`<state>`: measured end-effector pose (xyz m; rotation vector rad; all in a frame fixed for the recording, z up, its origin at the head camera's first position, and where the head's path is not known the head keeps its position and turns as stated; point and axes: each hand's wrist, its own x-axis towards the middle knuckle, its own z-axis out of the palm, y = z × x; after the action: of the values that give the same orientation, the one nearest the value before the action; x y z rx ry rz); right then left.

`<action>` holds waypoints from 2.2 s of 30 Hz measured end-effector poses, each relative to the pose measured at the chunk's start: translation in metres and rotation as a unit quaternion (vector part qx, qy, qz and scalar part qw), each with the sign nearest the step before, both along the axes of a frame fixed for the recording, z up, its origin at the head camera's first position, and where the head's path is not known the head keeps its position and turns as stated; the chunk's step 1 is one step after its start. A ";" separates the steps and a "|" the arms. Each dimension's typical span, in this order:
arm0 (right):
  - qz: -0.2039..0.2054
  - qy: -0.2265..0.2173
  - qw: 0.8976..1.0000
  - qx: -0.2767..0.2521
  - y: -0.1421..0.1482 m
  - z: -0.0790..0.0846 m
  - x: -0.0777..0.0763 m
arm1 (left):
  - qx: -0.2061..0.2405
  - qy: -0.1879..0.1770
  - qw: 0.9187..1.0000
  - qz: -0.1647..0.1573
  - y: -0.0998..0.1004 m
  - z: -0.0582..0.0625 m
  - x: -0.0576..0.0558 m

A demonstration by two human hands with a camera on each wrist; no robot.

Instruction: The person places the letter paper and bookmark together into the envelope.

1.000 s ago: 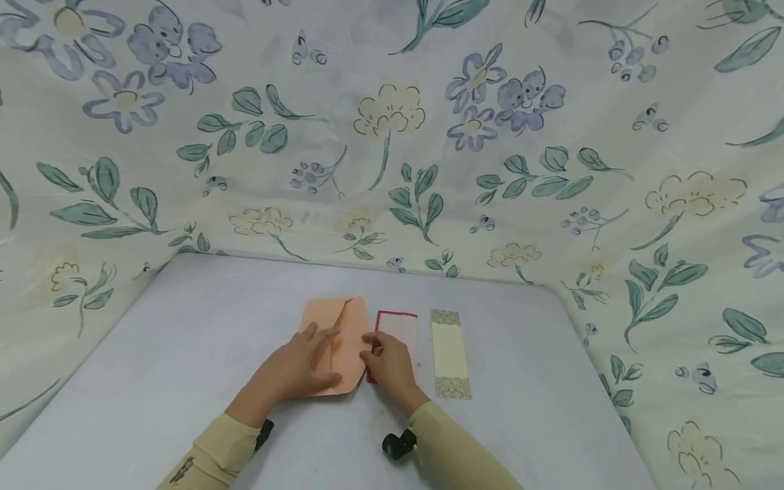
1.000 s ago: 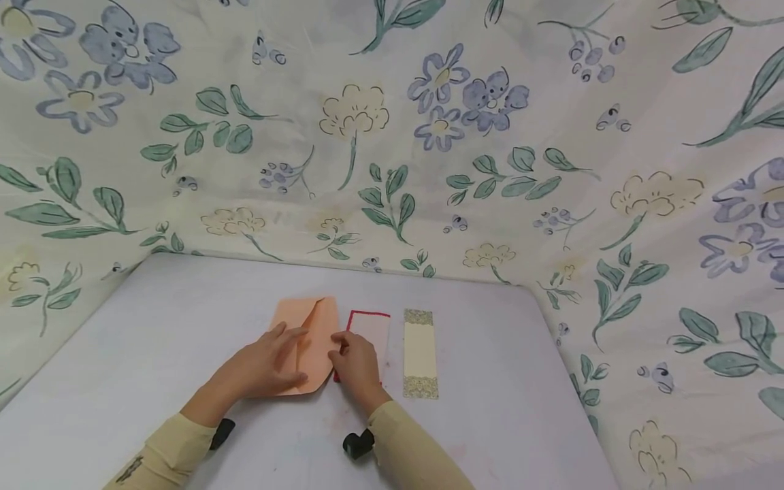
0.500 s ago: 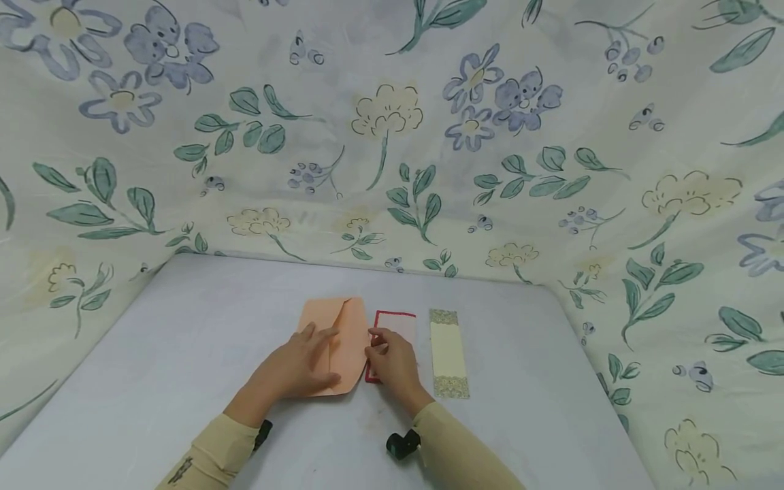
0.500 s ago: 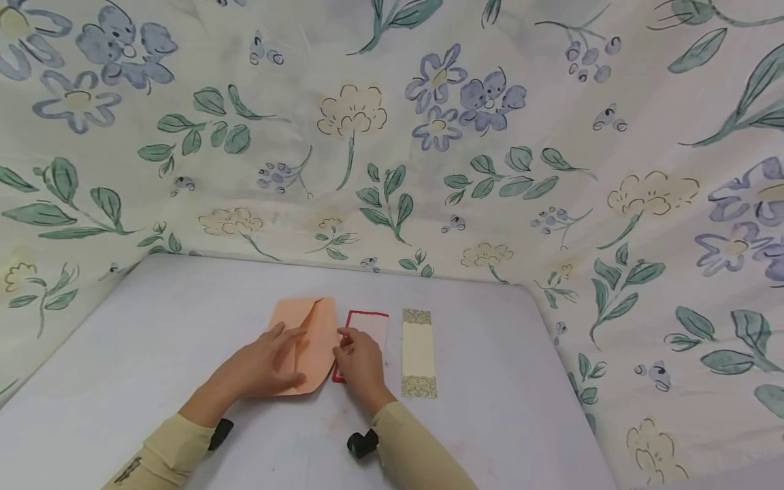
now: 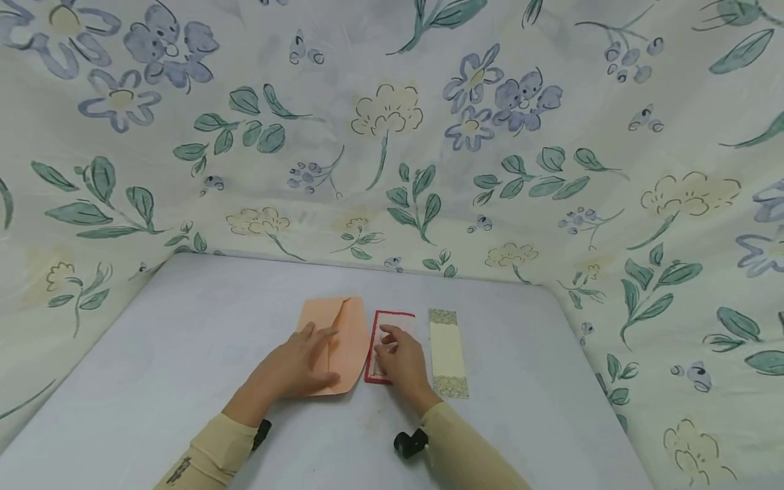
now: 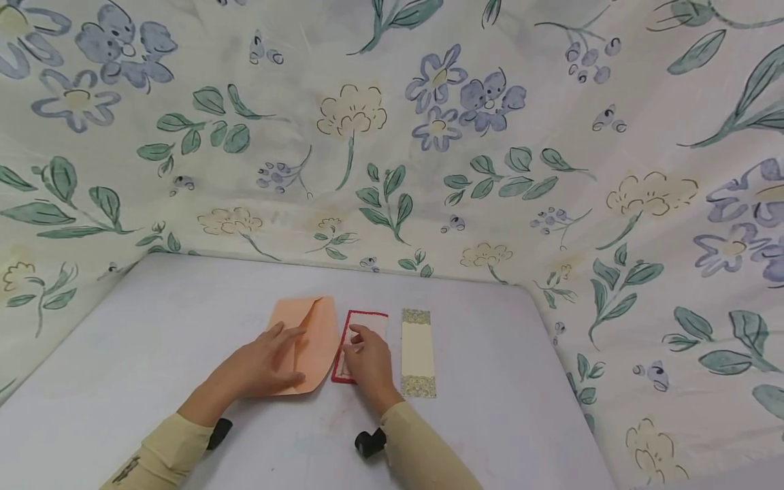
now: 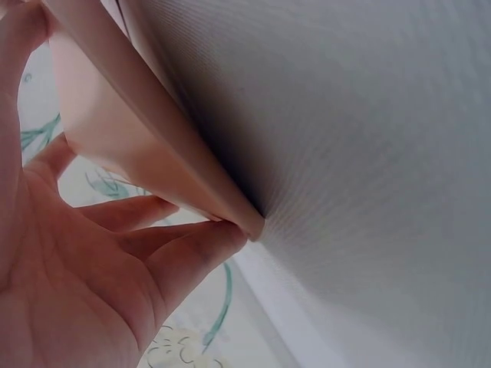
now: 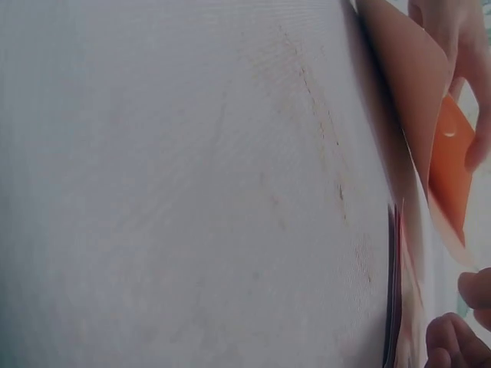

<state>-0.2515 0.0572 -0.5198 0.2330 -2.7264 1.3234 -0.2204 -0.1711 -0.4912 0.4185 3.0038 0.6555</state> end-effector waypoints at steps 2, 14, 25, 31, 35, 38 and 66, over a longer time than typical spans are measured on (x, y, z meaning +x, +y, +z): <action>-0.003 -0.002 1.000 -0.007 0.003 0.000 0.000 | -0.002 0.003 1.000 -0.001 0.000 0.000 0.000; -0.071 0.039 0.993 0.082 0.015 0.002 0.002 | 0.002 -0.006 1.000 0.002 0.001 0.000 0.000; -0.111 0.022 0.987 0.114 0.021 0.000 0.002 | 0.002 -0.002 1.000 0.005 0.001 -0.001 -0.002; -0.111 0.008 0.986 0.121 0.021 -0.002 0.002 | 0.010 -0.003 1.000 0.000 0.001 0.001 0.000; -0.110 0.004 0.986 0.127 0.021 -0.004 0.000 | 0.010 -0.004 1.000 -0.001 0.001 0.001 0.000; -0.110 0.002 0.987 0.119 0.020 -0.004 0.000 | 0.011 -0.004 1.000 0.001 0.001 0.001 0.000; -0.088 -0.086 0.990 0.066 0.021 -0.002 -0.006 | 0.007 -0.003 1.000 0.006 0.000 -0.004 -0.002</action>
<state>-0.2572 0.0777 -0.5223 -0.1147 -2.8999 1.1686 -0.2222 -0.1716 -0.4954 0.3982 2.9996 0.6773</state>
